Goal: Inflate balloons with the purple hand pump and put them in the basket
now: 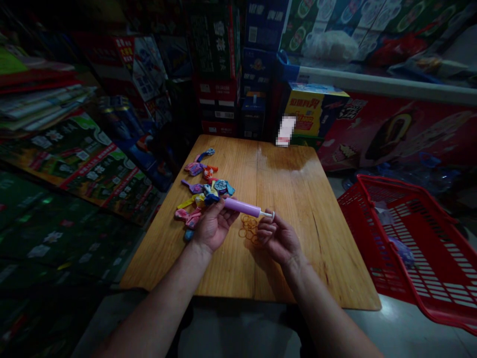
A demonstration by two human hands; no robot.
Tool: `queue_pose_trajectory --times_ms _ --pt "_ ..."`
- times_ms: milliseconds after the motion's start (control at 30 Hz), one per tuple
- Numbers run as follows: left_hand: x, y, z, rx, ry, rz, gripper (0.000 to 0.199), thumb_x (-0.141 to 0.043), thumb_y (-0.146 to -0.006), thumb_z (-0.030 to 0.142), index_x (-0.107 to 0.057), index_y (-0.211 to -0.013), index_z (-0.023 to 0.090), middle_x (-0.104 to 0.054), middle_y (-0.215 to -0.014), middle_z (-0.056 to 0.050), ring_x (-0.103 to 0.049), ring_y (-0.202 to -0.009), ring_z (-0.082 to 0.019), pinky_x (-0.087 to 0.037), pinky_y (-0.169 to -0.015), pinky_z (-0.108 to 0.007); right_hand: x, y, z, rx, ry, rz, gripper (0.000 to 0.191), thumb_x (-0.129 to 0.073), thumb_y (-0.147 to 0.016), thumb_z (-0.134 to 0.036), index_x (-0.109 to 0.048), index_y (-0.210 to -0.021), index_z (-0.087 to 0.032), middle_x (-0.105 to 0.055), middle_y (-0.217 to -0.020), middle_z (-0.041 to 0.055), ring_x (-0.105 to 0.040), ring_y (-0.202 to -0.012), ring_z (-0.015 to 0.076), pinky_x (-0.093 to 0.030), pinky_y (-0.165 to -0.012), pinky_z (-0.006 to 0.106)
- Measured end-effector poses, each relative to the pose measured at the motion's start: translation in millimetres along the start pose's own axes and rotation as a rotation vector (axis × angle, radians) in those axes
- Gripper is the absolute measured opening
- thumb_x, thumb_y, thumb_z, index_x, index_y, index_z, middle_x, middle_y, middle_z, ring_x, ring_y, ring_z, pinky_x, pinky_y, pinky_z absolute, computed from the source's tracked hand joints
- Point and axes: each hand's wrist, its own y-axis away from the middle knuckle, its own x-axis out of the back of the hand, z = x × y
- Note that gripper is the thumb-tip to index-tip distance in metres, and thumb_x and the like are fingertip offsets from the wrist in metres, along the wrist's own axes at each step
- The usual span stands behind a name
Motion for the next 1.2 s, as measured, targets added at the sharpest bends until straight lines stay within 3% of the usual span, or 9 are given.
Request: queue_pose_trajectory --times_ms 167,333,433,600,700,933,1067,1200 --pt "1.3 0 0 0.063 -0.032 -0.004 0.025 -0.072 -0.084 0.022 -0.069 -0.109 0.019 -0.073 -0.102 -0.006 -0.069 -0.097 -0.020 -0.057 -0.088 -0.040 -1 1 -2 -0.008 -0.010 0.033 0.011 -0.058 -0.092 -0.013 -0.060 -0.101 -0.018 -0.055 -0.070 -0.0053 -0.044 -0.048 0.0031 -0.041 -0.046 0.013" --pt "6.5 -8 16 -0.030 0.004 0.063 0.023 -0.072 -0.084 0.023 -0.069 -0.106 0.018 -0.073 -0.103 -0.007 -0.068 -0.098 -0.020 -0.057 -0.086 -0.034 0 7 -21 0.078 0.077 0.040 0.009 -0.058 -0.091 -0.013 -0.062 -0.098 -0.018 -0.055 -0.069 -0.0049 -0.043 -0.047 0.0040 -0.040 -0.044 0.014" --pt "7.5 -7 26 -0.088 -0.011 0.032 0.027 -0.074 -0.083 0.026 -0.069 -0.108 0.020 -0.073 -0.106 -0.007 -0.068 -0.098 -0.020 -0.057 -0.083 -0.033 3 10 -29 0.132 0.113 0.027 0.008 -0.058 -0.091 -0.014 -0.062 -0.097 -0.018 -0.054 -0.069 -0.0049 -0.042 -0.046 0.0044 -0.040 -0.043 0.015" --pt "-1.7 7 16 -0.003 -0.102 -0.114 0.033 -0.074 -0.082 0.027 -0.068 -0.115 0.026 -0.069 -0.119 -0.005 -0.067 -0.099 -0.019 -0.056 -0.074 -0.028 3 7 -11 0.068 0.098 0.018 0.009 -0.059 -0.090 -0.012 -0.062 -0.095 -0.019 -0.054 -0.067 -0.0055 -0.040 -0.045 0.0039 -0.039 -0.043 0.014" --pt "-4.8 12 5 0.065 -0.118 -0.133 0.033 -0.073 -0.084 0.027 -0.068 -0.117 0.026 -0.069 -0.121 -0.006 -0.067 -0.100 -0.019 -0.054 -0.068 -0.025 2 5 2 0.036 0.056 0.027 0.011 -0.057 -0.091 -0.012 -0.062 -0.096 -0.020 -0.059 -0.071 -0.0047 -0.043 -0.046 0.0035 -0.040 -0.044 0.013" --pt "-1.2 9 4 0.095 -0.084 -0.116 0.028 -0.071 -0.085 0.023 -0.069 -0.112 0.020 -0.070 -0.118 -0.010 -0.068 -0.102 -0.022 -0.057 -0.086 -0.036 3 6 -3 0.056 0.078 -0.011 0.015 -0.056 -0.091 -0.009 -0.061 -0.100 -0.019 -0.060 -0.071 -0.0063 -0.042 -0.044 0.0009 -0.040 -0.045 0.010" --pt "2.2 2 20 -0.021 -0.070 -0.065 0.027 -0.072 -0.084 0.022 -0.070 -0.111 0.021 -0.071 -0.116 -0.008 -0.067 -0.102 -0.020 -0.057 -0.083 -0.031 2 10 -22 0.081 0.046 -0.016 0.014 -0.053 -0.093 -0.009 -0.061 -0.100 -0.018 -0.060 -0.070 -0.0063 -0.044 -0.044 0.0008 -0.041 -0.045 0.010" --pt "3.1 1 30 -0.090 -0.076 -0.094 0.026 -0.072 -0.084 0.022 -0.070 -0.110 0.023 -0.070 -0.119 -0.007 -0.068 -0.100 -0.020 -0.058 -0.080 -0.030 3 12 -25 0.116 -0.025 -0.044 0.012 -0.052 -0.095 -0.009 -0.060 -0.098 -0.017 -0.057 -0.069 -0.0068 -0.043 -0.043 -0.0002 -0.040 -0.044 0.009"
